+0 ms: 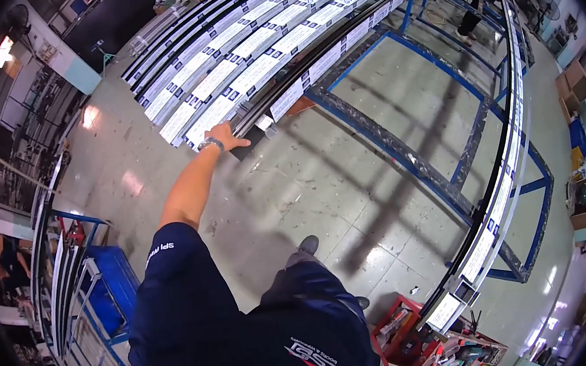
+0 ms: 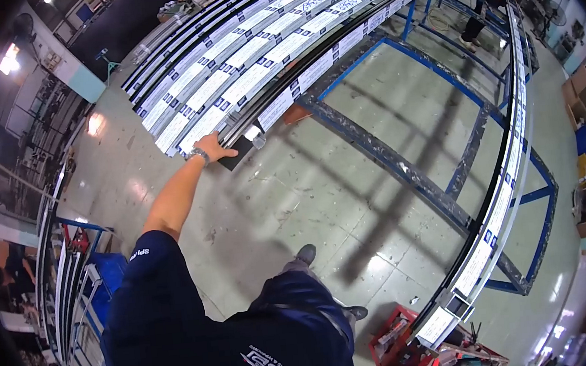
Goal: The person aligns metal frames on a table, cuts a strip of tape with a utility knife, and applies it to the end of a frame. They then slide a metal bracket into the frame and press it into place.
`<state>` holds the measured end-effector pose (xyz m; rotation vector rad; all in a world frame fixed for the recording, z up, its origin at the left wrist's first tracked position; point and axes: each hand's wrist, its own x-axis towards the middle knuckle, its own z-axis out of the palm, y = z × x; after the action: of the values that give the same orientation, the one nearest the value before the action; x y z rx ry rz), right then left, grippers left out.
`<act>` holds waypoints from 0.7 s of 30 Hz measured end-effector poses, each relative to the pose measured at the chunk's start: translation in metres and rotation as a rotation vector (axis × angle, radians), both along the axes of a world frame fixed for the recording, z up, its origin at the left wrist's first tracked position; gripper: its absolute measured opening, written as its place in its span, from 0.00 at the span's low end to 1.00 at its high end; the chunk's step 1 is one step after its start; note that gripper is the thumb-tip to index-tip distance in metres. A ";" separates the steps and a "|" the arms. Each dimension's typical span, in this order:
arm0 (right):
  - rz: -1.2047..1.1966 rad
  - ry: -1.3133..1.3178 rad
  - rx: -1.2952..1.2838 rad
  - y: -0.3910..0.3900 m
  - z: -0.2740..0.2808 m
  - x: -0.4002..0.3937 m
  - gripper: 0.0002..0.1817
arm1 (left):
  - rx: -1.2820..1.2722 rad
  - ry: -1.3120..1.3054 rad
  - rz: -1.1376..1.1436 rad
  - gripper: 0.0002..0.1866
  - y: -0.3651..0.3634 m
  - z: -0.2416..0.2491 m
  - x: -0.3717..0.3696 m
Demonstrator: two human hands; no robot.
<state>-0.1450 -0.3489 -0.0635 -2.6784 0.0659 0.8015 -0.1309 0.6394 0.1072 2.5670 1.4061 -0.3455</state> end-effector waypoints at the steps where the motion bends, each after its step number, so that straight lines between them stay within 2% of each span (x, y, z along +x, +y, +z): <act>1: 0.031 0.013 0.003 0.011 0.008 0.001 0.28 | -0.012 -0.008 -0.001 0.59 0.013 -0.009 -0.001; 3: 0.090 0.043 0.025 0.029 0.011 0.000 0.28 | -0.173 -0.150 -0.112 0.52 0.033 -0.030 -0.005; 5: 0.095 0.027 0.059 0.058 0.011 0.001 0.28 | -0.089 -0.149 -0.119 0.53 0.034 -0.058 0.002; 6: 0.074 -0.001 0.077 0.072 0.010 0.001 0.28 | -0.022 -0.307 -0.115 0.50 0.040 -0.088 -0.004; 7: 0.051 -0.021 0.094 0.082 0.008 -0.004 0.28 | -0.103 -0.215 -0.047 0.47 0.018 -0.053 0.004; 8: 0.033 -0.031 0.114 0.094 0.005 -0.014 0.28 | 0.030 -0.269 -0.111 0.43 0.005 -0.054 0.003; 10: 0.017 -0.030 0.158 0.118 -0.004 -0.039 0.28 | 0.011 -0.208 -0.049 0.35 -0.033 -0.028 0.012; 13: 0.000 0.003 0.219 0.146 -0.015 -0.095 0.27 | -0.002 -0.208 -0.042 0.30 -0.084 -0.037 0.021; 15: -0.013 0.019 0.257 0.165 -0.025 -0.129 0.27 | 0.413 -0.207 -0.223 0.34 -0.113 -0.082 0.018; 16: -0.013 0.025 0.279 0.175 -0.027 -0.139 0.27 | 0.414 -0.219 -0.257 0.34 -0.127 -0.089 0.020; 17: -0.008 0.032 0.303 0.145 -0.098 -0.176 0.27 | 0.453 -0.126 -0.236 0.40 -0.142 -0.091 0.023; 18: -0.039 0.025 0.312 0.176 -0.065 -0.131 0.27 | 0.494 -0.032 -0.214 0.46 -0.147 -0.095 0.025; 19: -0.404 0.094 0.448 0.188 -0.027 -0.126 0.23 | 0.497 -0.037 -0.251 0.46 -0.139 -0.104 0.022; 20: -0.783 0.160 0.573 0.175 0.000 -0.173 0.21 | 0.529 -0.021 -0.232 0.48 -0.129 -0.113 0.019; 21: -1.078 0.316 0.658 0.142 -0.019 -0.165 0.17 | 0.558 -0.005 -0.231 0.50 -0.127 -0.125 0.021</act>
<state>-0.3104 -0.2072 -0.0822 -1.5177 1.0132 0.6696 -0.1097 0.5124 -0.0183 3.1814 1.3541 0.0360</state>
